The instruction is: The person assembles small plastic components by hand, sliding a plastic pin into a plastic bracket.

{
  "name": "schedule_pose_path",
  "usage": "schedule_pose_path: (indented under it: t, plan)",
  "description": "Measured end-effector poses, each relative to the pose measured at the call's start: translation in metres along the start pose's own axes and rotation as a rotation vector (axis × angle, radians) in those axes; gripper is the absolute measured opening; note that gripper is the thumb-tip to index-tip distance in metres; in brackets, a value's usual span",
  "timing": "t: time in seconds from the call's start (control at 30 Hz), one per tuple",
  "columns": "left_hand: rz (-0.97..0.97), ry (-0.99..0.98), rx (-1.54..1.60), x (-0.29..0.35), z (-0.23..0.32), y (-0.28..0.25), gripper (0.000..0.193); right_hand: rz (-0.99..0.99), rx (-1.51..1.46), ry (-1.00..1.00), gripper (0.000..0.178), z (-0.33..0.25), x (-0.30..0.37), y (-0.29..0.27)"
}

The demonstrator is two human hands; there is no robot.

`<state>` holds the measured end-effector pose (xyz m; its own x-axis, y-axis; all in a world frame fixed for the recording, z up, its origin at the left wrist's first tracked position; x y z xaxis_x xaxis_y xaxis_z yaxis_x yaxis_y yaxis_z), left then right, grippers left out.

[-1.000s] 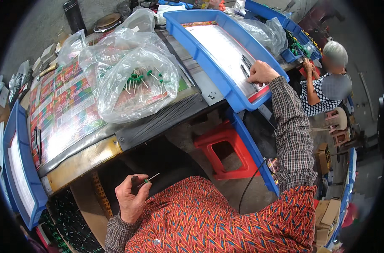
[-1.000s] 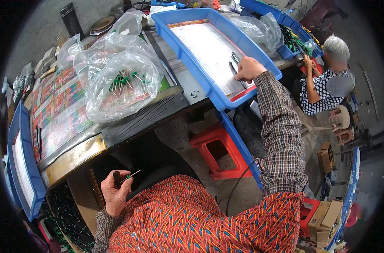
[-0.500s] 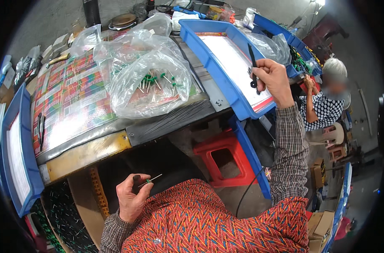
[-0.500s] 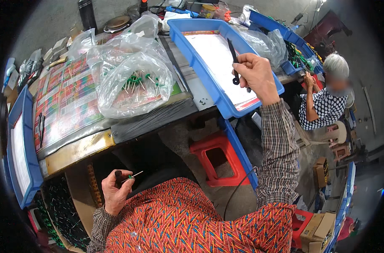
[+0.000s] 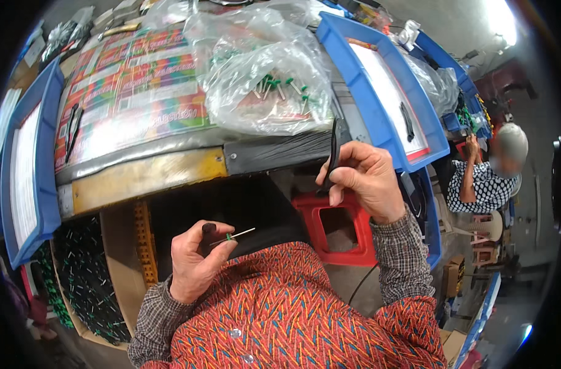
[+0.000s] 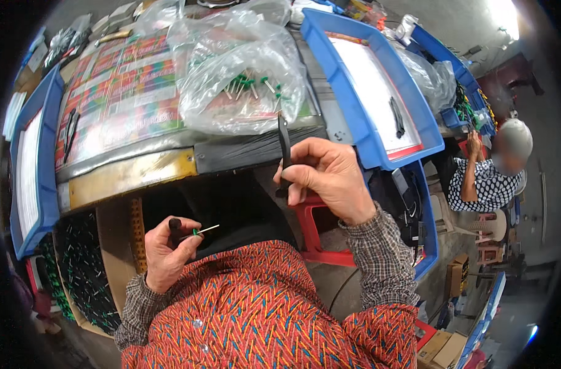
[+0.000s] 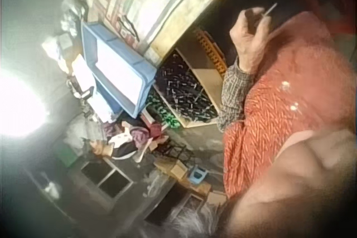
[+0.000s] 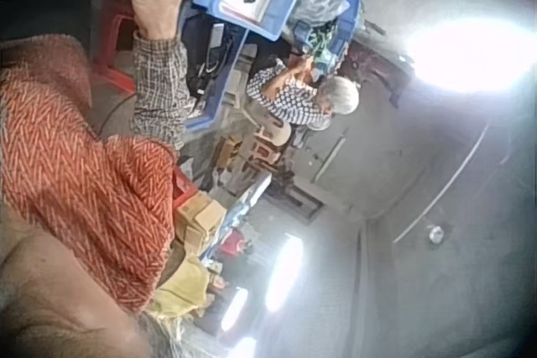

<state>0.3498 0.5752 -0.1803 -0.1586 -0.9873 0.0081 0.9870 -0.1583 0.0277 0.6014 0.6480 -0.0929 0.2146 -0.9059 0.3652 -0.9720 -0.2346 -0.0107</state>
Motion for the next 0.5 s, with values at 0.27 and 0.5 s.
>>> schedule_pose_path:
  t: [0.27,0.5]
  plan:
    - [-0.020,0.101,0.040,-0.001,0.008,-0.007,0.017,-0.200,-0.222,0.022,0.011,0.042,-0.015,0.049]
    - [0.008,0.012,0.087,-0.004,-0.004,-0.012,0.019,-0.246,-0.371,0.042,0.018,0.082,-0.029,0.072]
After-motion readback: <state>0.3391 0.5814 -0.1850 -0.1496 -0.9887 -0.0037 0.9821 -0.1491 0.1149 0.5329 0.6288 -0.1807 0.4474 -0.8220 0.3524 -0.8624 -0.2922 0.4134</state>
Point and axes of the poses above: each hand's wrist, its own x-axis away from the middle knuckle, its own y-axis out of the palm, z = x × y, the point moved 8 cm from there along -x, towards the middle knuckle, and after that the axes turned 9 degrees about y, right-handed, at the moved point
